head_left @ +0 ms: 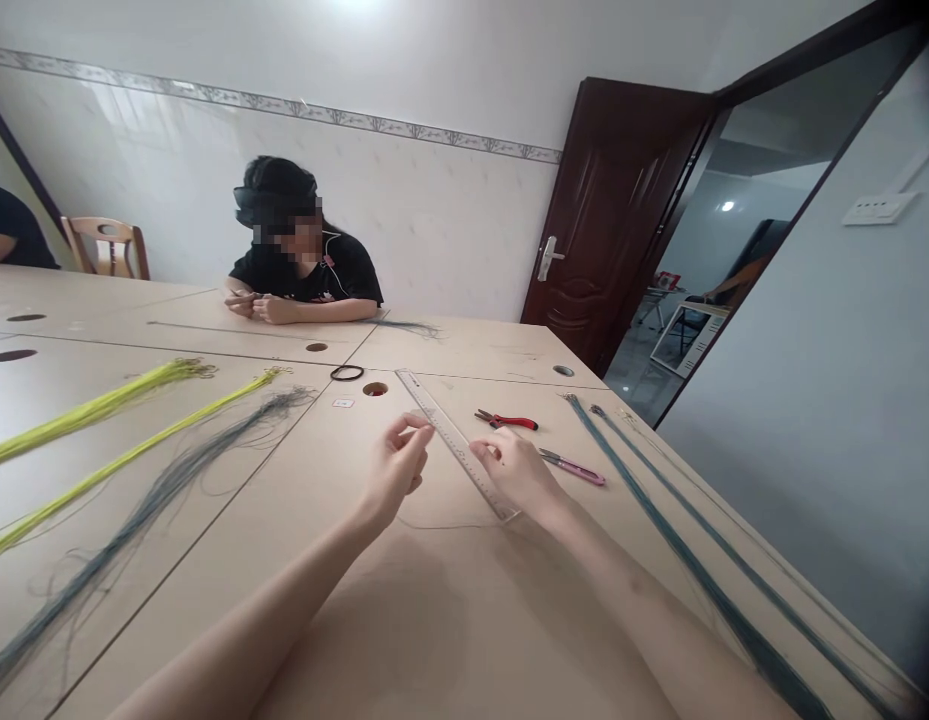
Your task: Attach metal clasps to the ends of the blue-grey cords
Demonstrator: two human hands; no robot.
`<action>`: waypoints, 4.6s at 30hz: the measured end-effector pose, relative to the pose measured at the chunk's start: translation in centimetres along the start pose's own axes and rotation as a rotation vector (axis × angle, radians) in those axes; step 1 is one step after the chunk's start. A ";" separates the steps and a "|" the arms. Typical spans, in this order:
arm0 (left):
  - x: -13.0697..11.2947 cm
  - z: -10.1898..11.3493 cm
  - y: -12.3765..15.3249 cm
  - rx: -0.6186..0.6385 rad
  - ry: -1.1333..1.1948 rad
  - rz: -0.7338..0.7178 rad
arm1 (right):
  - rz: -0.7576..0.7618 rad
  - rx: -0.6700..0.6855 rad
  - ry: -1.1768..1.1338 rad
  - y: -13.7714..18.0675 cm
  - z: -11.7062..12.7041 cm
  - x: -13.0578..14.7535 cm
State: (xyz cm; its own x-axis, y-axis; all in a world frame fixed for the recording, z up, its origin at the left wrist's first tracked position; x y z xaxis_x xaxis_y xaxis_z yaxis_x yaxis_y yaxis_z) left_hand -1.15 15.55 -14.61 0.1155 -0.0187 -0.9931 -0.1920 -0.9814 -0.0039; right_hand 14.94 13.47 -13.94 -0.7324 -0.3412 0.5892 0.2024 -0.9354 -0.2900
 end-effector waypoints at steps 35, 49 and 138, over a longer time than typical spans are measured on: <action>-2.1 -5.4 5.9 0.422 0.042 -0.031 | 0.679 -0.436 -0.062 8.1 4.4 5.4; -2.5 -5.0 6.5 0.265 -0.187 -0.257 | 0.101 -0.132 -0.537 7.4 3.4 4.2; -2.8 -5.4 7.6 0.199 -0.093 -0.269 | 0.625 -0.341 -0.279 8.4 3.9 6.4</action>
State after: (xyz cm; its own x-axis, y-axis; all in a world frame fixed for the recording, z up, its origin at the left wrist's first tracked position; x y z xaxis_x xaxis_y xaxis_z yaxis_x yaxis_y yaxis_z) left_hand 2.31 7.10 -11.27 0.1001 0.2627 -0.9597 -0.3537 -0.8921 -0.2811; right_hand 14.50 3.09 -9.68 -0.3473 -0.8509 0.3941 0.2805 -0.4953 -0.8222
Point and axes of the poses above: each hand's wrist, its own y-axis away from the middle knuckle, its own z-axis out of the back of the hand, x = y × z, the point moved 5 cm from there along -y, towards the middle knuckle, and after that the axes turned 11 degrees about z, right-handed, at the moved point
